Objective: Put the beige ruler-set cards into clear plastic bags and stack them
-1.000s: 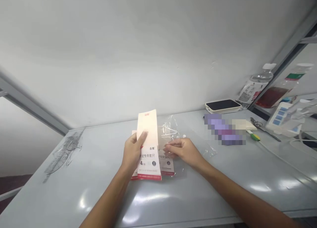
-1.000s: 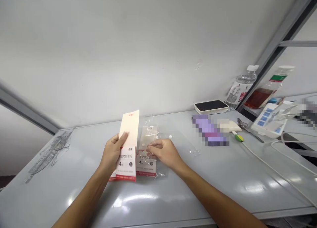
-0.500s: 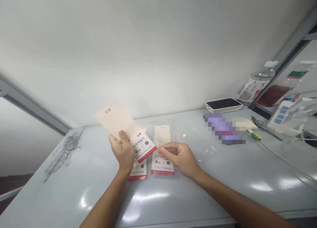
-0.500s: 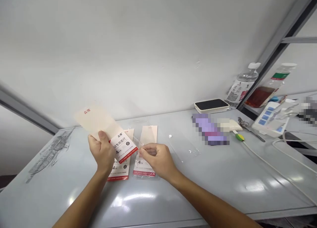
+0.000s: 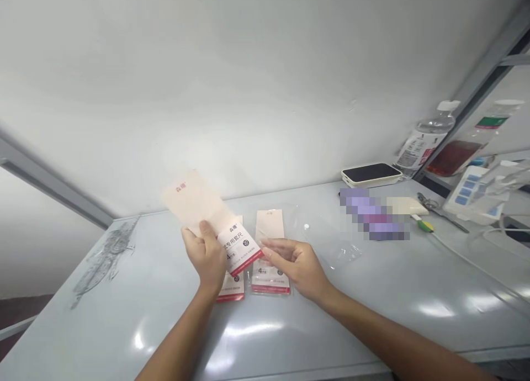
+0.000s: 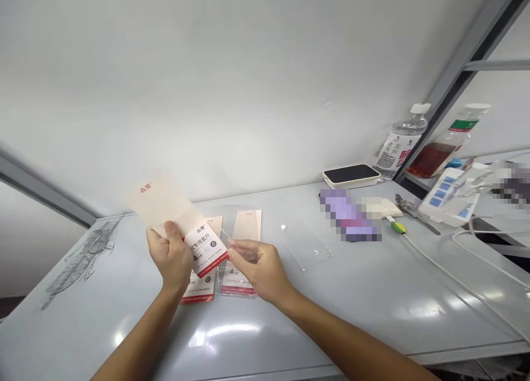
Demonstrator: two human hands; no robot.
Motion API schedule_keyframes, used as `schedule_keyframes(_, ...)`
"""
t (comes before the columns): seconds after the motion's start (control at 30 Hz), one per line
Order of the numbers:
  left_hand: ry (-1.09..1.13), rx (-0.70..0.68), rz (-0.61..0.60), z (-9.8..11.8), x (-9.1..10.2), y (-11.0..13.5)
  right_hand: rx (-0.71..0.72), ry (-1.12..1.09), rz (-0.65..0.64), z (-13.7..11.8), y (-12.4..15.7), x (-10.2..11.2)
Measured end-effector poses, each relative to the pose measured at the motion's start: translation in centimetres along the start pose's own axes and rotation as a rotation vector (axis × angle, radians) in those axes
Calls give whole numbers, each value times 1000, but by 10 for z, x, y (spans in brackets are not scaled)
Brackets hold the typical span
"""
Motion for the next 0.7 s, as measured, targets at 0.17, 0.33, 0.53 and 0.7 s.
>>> schedule_keyframes(0.17,0,-23,-87,7,-8,15,58,-53,-98,-6,4,-9)
schedule_keyframes(0.33,91,6,-330,7,-23,38,28,-62,-4,-3,-2,2)
schedule_keyframes(0.53,187,82,-613,6,-37,47,-7,-44,227,-11,-4,29)
schedule_keyframes(0.7,352,228,-657,2,-44,49,-31,-54,95,-17,-4,25)
Point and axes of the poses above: each hand's wrist, its own y-axis away from the middle knuckle, its own x-axis out of the back of the hand, z = x × y, the point moved 6 cm from there along -y, towards the middle knuckle, and after that the axes turned 13 degrees about -x, right-handed, at the moved point
